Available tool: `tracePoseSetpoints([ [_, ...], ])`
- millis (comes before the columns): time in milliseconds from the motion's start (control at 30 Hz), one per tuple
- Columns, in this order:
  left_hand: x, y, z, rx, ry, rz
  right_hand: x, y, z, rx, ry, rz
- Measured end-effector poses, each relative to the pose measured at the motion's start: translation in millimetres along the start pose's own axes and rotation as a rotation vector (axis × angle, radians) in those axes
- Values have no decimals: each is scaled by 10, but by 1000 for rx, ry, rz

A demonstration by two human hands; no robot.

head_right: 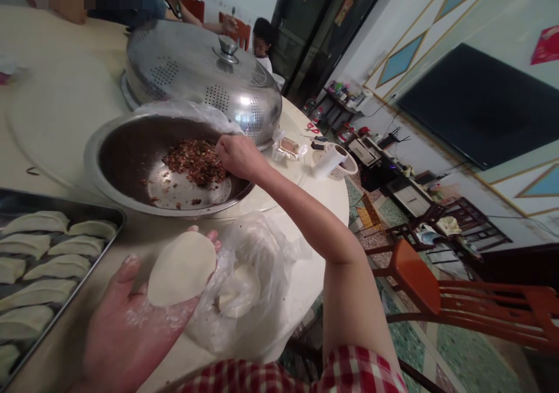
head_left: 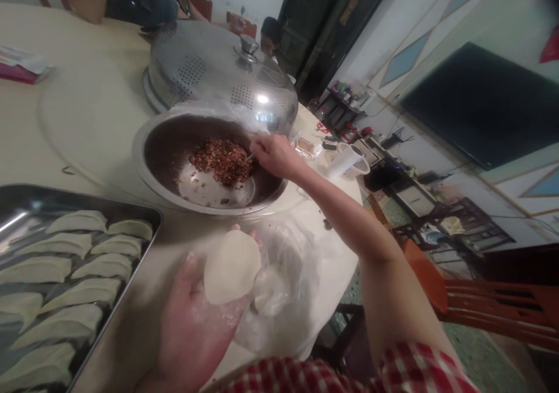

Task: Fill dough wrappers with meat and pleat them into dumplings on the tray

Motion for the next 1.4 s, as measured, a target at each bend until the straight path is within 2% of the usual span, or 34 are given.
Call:
tracePoseSetpoints([
  [200, -18, 1, 14, -22, -13, -22, 114, -46, -114, 25, 21, 13],
  [433, -7, 4, 28, -42, 1, -28, 227, -50, -92, 27, -65, 22],
  [533, -16, 0, 60, -57, 23, -9, 214, -96, -124, 7, -225, -20],
  [667, -62, -2, 106, -50, 46, -15, 275, -203, -274, 40, -439, -46],
  [767, -73, -5, 145, -67, 5, 4, 353, -266, -424, 120, -702, -110],
  [867, -81, -25, 142, -77, -45, 3, 379, -276, -568, 221, -990, -251],
  [967, -113, -54, 72, -24, -51, -32, 368, -246, -658, 320, -1231, -371],
  [1067, -151, -69, 41, 17, -7, -42, 301, -219, -589, 333, -1332, -370],
  [1200, -253, -77, 61, -12, 23, -122, 86, -76, -314, 262, -1427, -349],
  [1300, -317, -73, 117, -209, 6, -232, -105, 167, -70, 184, -1500, -324],
  [1400, -348, -60, 109, -389, -35, -327, -245, 500, 79, 105, -1548, -304],
])
Point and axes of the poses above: each hand's wrist, its own y-axis away from the middle knuckle, its own z-axis out of the back of the hand, x = y × z, the point moved 8 cm from there along -y, towards the middle knuckle, and after that the axes turned 10 degrees about y, right-handed, at the moved point
